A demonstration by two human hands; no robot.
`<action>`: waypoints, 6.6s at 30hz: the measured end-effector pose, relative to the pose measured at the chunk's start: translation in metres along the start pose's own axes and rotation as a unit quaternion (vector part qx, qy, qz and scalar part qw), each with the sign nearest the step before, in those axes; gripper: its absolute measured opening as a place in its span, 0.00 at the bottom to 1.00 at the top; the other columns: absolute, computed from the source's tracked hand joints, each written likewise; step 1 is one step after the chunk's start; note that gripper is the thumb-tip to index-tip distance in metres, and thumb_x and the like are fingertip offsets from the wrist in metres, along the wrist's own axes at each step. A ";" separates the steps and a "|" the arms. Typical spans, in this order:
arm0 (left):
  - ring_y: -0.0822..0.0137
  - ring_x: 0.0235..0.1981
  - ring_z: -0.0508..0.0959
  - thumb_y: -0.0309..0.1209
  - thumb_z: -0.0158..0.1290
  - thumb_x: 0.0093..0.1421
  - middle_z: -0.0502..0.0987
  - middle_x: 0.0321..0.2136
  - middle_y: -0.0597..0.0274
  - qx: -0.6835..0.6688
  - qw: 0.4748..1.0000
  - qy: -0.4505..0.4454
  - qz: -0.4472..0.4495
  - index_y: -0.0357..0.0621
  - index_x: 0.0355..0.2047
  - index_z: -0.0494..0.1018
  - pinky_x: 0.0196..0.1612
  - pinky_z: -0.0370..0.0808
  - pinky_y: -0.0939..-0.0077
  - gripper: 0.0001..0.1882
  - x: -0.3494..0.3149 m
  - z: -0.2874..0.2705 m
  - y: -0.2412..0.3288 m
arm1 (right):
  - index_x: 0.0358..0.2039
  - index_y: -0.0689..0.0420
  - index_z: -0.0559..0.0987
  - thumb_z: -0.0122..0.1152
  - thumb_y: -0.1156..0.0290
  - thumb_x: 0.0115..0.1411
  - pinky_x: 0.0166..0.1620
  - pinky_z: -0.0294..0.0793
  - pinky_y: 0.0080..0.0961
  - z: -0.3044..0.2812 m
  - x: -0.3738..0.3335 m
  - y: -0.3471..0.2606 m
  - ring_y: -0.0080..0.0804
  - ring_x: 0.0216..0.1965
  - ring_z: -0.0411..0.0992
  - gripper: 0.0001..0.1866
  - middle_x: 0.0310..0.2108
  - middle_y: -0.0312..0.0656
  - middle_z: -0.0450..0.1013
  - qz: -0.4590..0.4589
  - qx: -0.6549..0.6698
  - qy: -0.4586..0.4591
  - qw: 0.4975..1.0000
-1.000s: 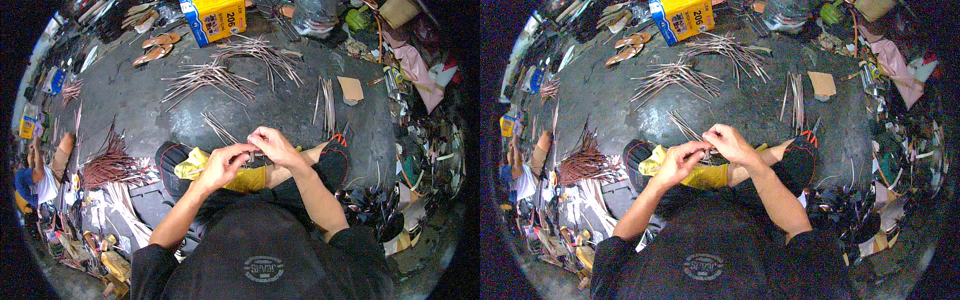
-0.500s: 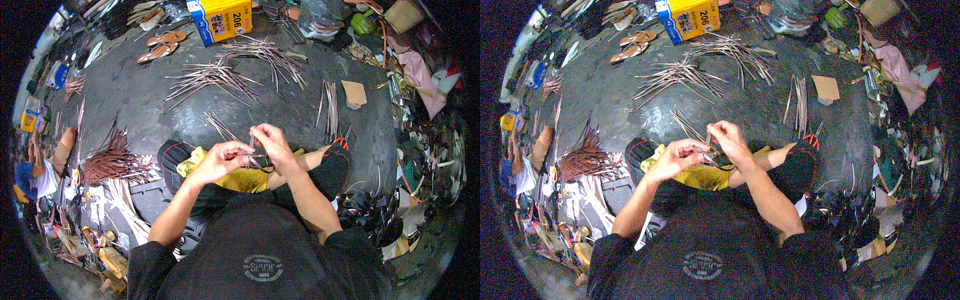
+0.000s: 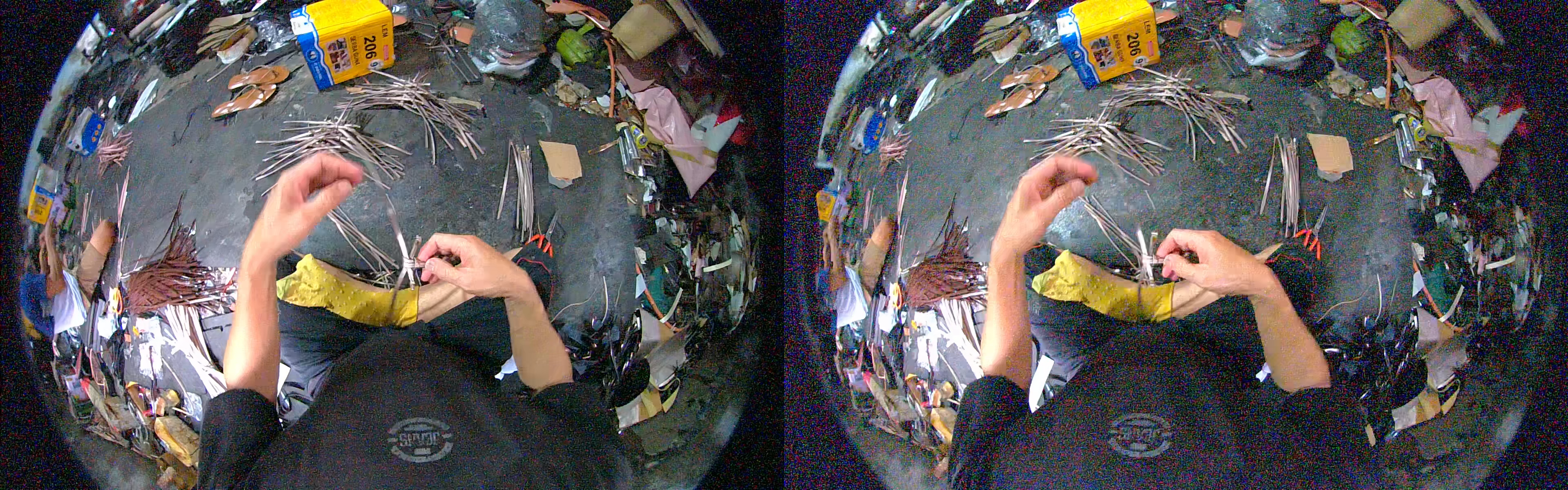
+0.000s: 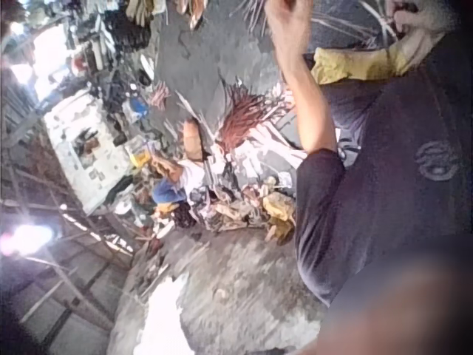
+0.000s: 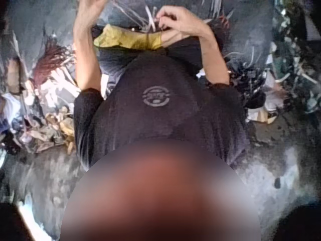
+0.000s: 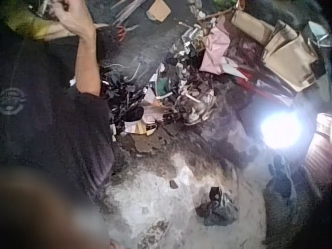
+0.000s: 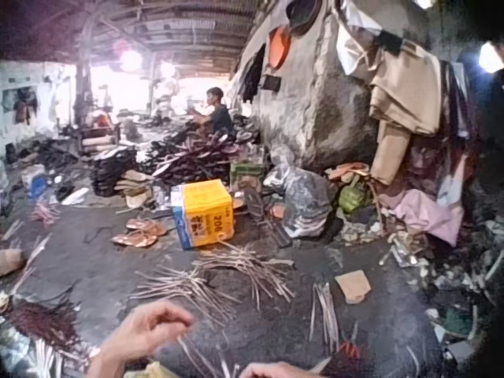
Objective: The person sits on the floor and repeatedly picks up thin sticks, aligns them into small bundles, and secures them with a thin strip of material. The person places each finished bundle on the floor beside them.
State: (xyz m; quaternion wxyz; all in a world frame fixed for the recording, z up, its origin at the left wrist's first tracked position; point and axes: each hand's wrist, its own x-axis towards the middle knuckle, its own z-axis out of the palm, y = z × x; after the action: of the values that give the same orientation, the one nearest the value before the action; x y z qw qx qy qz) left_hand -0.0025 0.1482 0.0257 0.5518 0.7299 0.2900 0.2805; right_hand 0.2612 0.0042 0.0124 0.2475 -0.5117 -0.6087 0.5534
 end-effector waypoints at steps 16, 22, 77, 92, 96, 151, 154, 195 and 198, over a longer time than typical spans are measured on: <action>0.74 0.38 0.79 0.29 0.55 0.68 0.80 0.38 0.64 -0.518 0.817 -0.070 -0.244 0.42 0.59 0.67 0.45 0.77 0.78 0.20 -0.044 0.105 -0.043 | 0.48 0.63 0.64 0.50 0.71 0.69 0.41 0.73 0.39 0.041 -0.004 0.048 0.46 0.36 0.76 0.12 0.35 0.50 0.74 -0.091 -0.049 0.122 0.987; 0.76 0.37 0.77 0.30 0.55 0.68 0.79 0.39 0.66 -0.321 0.929 -0.092 -0.158 0.42 0.59 0.68 0.44 0.77 0.78 0.21 -0.045 0.107 -0.036 | 0.45 0.62 0.68 0.53 0.71 0.69 0.36 0.75 0.39 0.043 -0.002 0.047 0.47 0.35 0.79 0.10 0.33 0.50 0.76 -0.062 -0.117 0.149 0.980; 0.76 0.34 0.79 0.28 0.57 0.65 0.82 0.35 0.62 -0.189 0.941 0.216 -0.181 0.36 0.46 0.77 0.40 0.76 0.80 0.11 -0.048 0.145 -0.038 | 0.32 0.62 0.75 0.65 0.71 0.59 0.36 0.75 0.31 0.073 0.019 0.049 0.32 0.31 0.76 0.09 0.28 0.45 0.76 -0.009 0.042 0.267 0.963; 0.74 0.38 0.79 0.28 0.54 0.68 0.80 0.39 0.64 -0.259 0.958 0.005 -0.122 0.38 0.49 0.72 0.46 0.76 0.77 0.11 -0.054 0.116 -0.031 | 0.38 0.63 0.76 0.59 0.68 0.65 0.40 0.75 0.33 0.029 0.011 0.054 0.33 0.36 0.78 0.10 0.32 0.47 0.78 -0.067 0.101 0.079 0.990; 0.73 0.40 0.80 0.27 0.54 0.68 0.80 0.39 0.62 -0.297 0.949 0.005 -0.101 0.37 0.52 0.71 0.46 0.77 0.76 0.14 -0.053 0.114 -0.035 | 0.39 0.63 0.74 0.58 0.67 0.66 0.42 0.73 0.32 0.038 0.012 0.051 0.37 0.39 0.76 0.11 0.34 0.47 0.76 -0.006 0.258 0.062 0.964; 0.79 0.35 0.69 0.33 0.59 0.64 0.71 0.29 0.69 -0.228 0.962 0.086 -0.127 0.41 0.39 0.73 0.38 0.70 0.78 0.10 -0.139 0.112 0.072 | 0.37 0.58 0.77 0.61 0.74 0.58 0.31 0.75 0.44 0.087 -0.052 -0.046 0.52 0.27 0.76 0.06 0.28 0.52 0.75 -0.312 -0.270 0.236 0.880; 0.78 0.35 0.71 0.32 0.56 0.66 0.74 0.31 0.69 -0.265 0.952 0.053 -0.148 0.41 0.43 0.72 0.40 0.71 0.78 0.10 -0.136 0.110 0.058 | 0.38 0.58 0.75 0.61 0.75 0.58 0.33 0.75 0.44 0.081 -0.040 -0.035 0.52 0.29 0.76 0.08 0.29 0.52 0.75 -0.317 -0.293 0.248 0.867; 0.78 0.29 0.68 0.24 0.57 0.58 0.69 0.24 0.70 -0.210 0.950 0.095 -0.212 0.45 0.26 0.63 0.32 0.68 0.80 0.12 -0.170 0.114 0.089 | 0.25 0.60 0.75 0.57 0.72 0.60 0.30 0.73 0.42 0.113 -0.073 -0.060 0.52 0.24 0.75 0.08 0.22 0.55 0.72 -0.086 -0.024 0.036 0.995; 0.78 0.30 0.69 0.24 0.57 0.58 0.70 0.25 0.69 -0.211 0.941 0.080 -0.252 0.45 0.26 0.63 0.33 0.68 0.80 0.12 -0.177 0.113 0.085 | 0.25 0.60 0.75 0.56 0.72 0.60 0.31 0.73 0.40 0.112 -0.082 -0.064 0.51 0.25 0.76 0.08 0.22 0.55 0.73 -0.030 -0.026 0.020 0.999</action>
State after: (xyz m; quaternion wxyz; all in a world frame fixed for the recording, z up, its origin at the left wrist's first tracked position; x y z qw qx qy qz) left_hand -0.0297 -0.0737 0.0660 0.7208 0.4748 0.4416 0.2449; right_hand 0.1706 -0.1071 0.0641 0.2630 -0.5101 -0.6329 0.5196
